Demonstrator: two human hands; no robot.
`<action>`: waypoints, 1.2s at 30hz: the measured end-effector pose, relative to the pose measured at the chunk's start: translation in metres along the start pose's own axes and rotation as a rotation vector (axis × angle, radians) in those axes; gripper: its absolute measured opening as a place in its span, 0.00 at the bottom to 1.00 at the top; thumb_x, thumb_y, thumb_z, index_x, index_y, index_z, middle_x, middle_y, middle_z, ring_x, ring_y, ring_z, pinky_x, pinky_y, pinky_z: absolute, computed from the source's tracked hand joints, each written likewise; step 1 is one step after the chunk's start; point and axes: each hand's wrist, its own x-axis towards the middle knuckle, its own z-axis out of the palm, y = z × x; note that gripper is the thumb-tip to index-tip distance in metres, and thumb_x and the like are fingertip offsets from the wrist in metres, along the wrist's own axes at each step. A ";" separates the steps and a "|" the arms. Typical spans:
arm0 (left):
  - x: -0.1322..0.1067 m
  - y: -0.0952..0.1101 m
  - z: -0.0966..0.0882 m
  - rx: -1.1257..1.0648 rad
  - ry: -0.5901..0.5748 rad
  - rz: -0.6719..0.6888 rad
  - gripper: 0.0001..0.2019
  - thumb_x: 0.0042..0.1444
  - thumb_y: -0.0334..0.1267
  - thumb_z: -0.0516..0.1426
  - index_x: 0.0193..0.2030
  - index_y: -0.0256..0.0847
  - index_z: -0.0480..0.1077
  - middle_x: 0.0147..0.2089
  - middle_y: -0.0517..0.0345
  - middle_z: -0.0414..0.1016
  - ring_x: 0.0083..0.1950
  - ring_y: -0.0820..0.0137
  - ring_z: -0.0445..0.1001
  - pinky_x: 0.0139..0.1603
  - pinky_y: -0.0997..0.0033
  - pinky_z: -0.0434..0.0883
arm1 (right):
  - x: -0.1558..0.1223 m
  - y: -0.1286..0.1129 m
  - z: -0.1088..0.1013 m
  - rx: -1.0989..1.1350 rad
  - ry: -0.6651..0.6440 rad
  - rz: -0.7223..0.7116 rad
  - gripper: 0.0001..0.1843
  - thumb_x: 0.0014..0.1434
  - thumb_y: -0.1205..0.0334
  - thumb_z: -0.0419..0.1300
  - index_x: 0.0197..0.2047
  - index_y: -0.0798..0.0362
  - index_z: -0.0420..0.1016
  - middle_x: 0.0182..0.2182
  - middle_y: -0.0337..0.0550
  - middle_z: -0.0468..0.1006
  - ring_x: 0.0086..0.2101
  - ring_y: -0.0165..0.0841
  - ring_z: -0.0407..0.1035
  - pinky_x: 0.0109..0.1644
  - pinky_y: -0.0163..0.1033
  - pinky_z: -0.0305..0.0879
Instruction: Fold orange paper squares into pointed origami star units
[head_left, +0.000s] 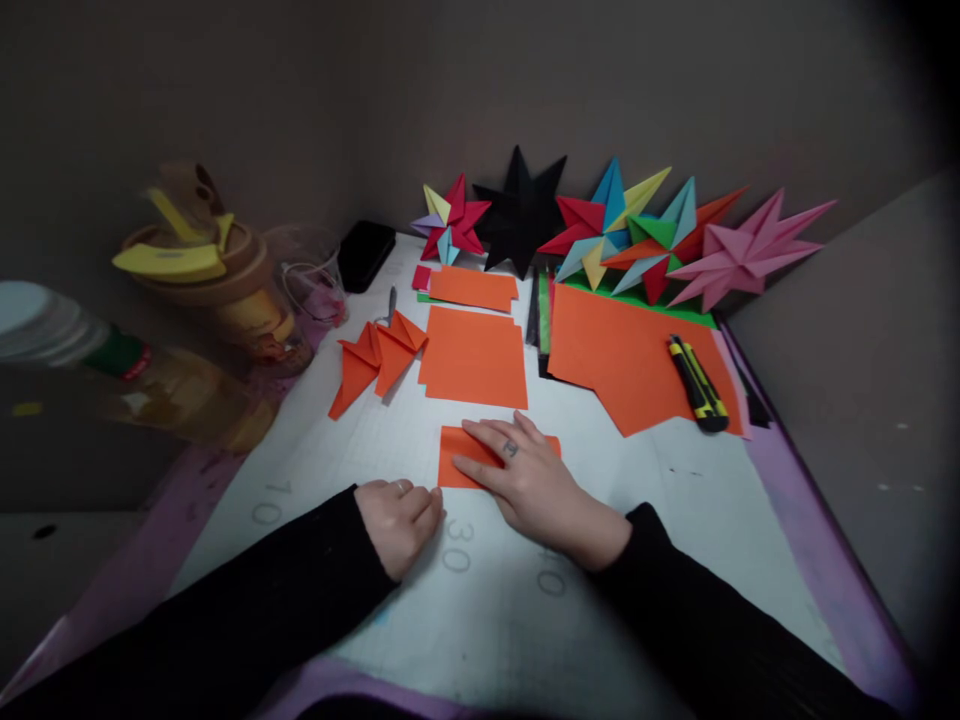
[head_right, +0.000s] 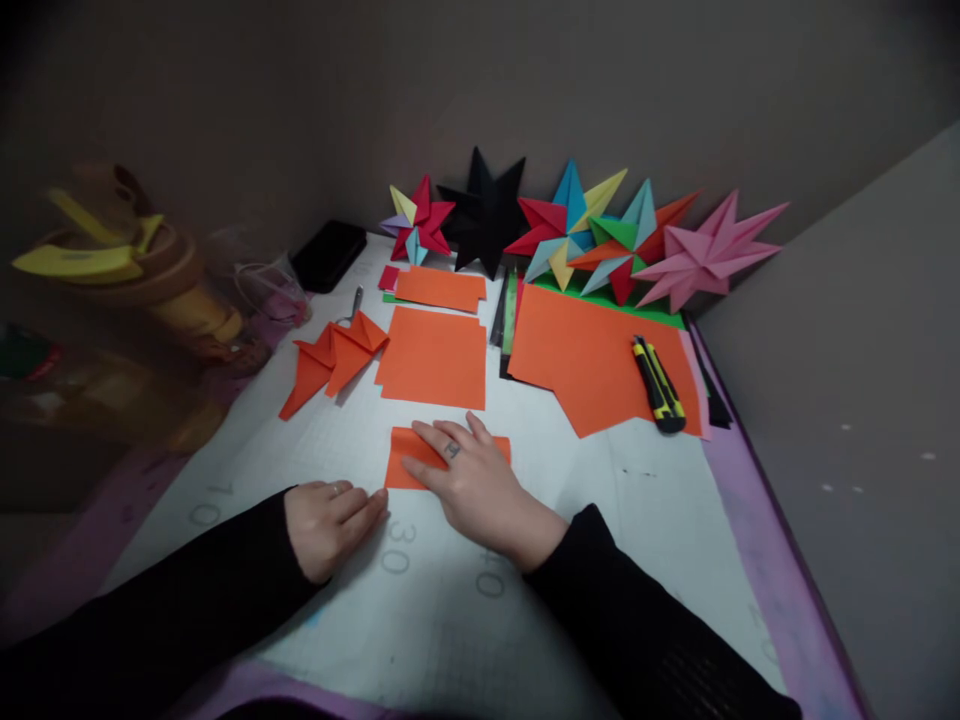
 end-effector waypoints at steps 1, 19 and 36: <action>0.000 0.000 0.000 0.002 -0.006 0.002 0.05 0.58 0.31 0.54 0.38 0.32 0.70 0.21 0.61 0.68 0.21 0.70 0.67 0.18 0.69 0.58 | 0.000 0.000 0.000 0.001 0.000 -0.002 0.25 0.55 0.73 0.54 0.55 0.44 0.69 0.62 0.48 0.58 0.56 0.44 0.55 0.59 0.62 0.46; 0.000 0.003 -0.003 -0.065 0.041 0.010 0.05 0.58 0.31 0.54 0.32 0.35 0.69 0.20 0.62 0.67 0.21 0.71 0.66 0.18 0.69 0.57 | -0.001 0.001 0.001 0.028 0.004 -0.003 0.25 0.55 0.74 0.53 0.54 0.43 0.69 0.62 0.47 0.57 0.57 0.44 0.54 0.59 0.62 0.45; 0.001 0.001 0.003 -0.005 -0.146 -0.049 0.13 0.60 0.39 0.52 0.47 0.34 0.68 0.24 0.58 0.72 0.24 0.66 0.72 0.21 0.69 0.63 | 0.000 -0.003 -0.002 -0.017 0.067 0.093 0.20 0.56 0.68 0.55 0.52 0.45 0.72 0.62 0.46 0.58 0.61 0.48 0.48 0.60 0.62 0.43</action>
